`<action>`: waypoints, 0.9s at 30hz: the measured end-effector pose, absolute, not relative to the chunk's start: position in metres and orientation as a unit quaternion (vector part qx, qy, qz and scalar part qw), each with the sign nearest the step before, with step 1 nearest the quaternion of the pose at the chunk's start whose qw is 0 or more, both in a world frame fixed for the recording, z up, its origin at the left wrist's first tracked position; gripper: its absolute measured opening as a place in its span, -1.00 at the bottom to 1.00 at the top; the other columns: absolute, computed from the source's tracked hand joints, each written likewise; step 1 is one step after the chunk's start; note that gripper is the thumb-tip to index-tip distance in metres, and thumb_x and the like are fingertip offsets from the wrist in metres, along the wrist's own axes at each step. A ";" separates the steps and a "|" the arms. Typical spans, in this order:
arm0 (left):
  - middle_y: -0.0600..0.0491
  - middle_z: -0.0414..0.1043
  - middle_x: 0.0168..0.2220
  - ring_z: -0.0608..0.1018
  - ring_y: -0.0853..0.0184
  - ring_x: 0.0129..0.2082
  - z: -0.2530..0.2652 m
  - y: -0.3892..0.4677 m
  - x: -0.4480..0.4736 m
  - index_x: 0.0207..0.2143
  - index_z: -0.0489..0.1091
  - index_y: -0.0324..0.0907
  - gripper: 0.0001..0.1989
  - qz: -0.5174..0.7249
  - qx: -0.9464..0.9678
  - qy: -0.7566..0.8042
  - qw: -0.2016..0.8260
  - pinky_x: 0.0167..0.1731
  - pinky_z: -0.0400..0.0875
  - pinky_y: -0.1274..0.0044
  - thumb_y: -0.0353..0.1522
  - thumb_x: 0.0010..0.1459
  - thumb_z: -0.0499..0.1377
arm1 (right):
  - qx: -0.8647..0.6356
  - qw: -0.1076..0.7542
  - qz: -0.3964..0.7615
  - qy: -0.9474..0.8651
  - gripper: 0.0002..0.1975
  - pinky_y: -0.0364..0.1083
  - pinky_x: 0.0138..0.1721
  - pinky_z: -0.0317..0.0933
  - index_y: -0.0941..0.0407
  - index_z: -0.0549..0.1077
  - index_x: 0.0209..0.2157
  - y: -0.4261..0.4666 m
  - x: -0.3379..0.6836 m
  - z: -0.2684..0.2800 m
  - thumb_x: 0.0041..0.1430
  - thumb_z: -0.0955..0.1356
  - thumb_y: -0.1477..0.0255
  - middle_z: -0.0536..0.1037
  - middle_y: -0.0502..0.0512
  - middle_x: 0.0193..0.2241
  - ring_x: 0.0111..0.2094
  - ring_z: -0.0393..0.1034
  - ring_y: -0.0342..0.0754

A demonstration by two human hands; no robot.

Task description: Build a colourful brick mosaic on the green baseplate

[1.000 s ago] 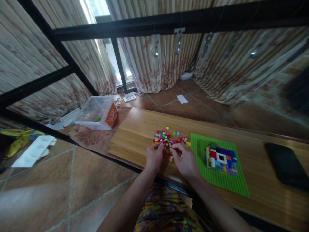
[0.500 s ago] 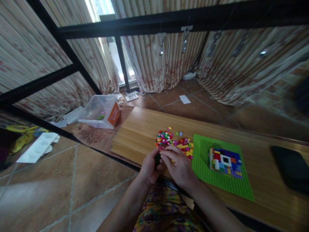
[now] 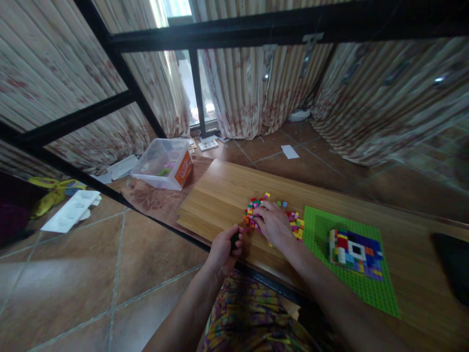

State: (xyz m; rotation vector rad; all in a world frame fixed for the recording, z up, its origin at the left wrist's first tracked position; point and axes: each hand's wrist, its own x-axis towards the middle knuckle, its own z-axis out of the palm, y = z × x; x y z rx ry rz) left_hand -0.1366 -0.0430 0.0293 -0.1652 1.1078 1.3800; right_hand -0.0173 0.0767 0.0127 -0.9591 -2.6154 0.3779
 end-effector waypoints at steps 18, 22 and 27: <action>0.17 0.22 -0.57 0.19 0.62 -0.68 0.028 -0.038 -0.125 -0.43 0.44 -0.30 -0.67 0.589 0.053 0.540 0.599 -0.74 -0.15 0.71 -0.20 -0.12 0.35 | -0.307 0.177 0.193 -0.915 -0.84 -0.04 -0.15 0.20 0.11 0.48 -0.35 0.062 -0.001 0.030 0.26 0.27 0.47 0.49 0.10 -0.32 -0.22 0.34 0.00; 0.20 0.17 -0.64 0.16 0.61 -0.70 0.032 -0.033 -0.116 -0.57 0.38 -0.28 -0.63 0.571 0.091 0.553 0.599 -0.73 -0.12 0.67 -0.17 -0.18 0.39 | -0.316 0.178 0.265 -0.893 -0.84 -0.08 -0.21 0.21 0.10 0.47 -0.31 0.043 0.010 0.039 0.27 0.25 0.47 0.53 0.07 -0.32 -0.27 0.39 -0.05; 0.22 0.13 -0.67 0.12 0.62 -0.71 0.034 -0.030 -0.109 -0.60 0.34 -0.27 -0.64 0.572 0.085 0.525 0.624 -0.72 -0.13 0.68 -0.22 -0.21 0.41 | -0.359 0.243 0.347 -0.832 -0.86 -0.11 -0.24 0.23 0.09 0.48 -0.34 0.032 0.017 0.037 0.24 0.28 0.46 0.55 0.03 -0.37 -0.31 0.42 -0.09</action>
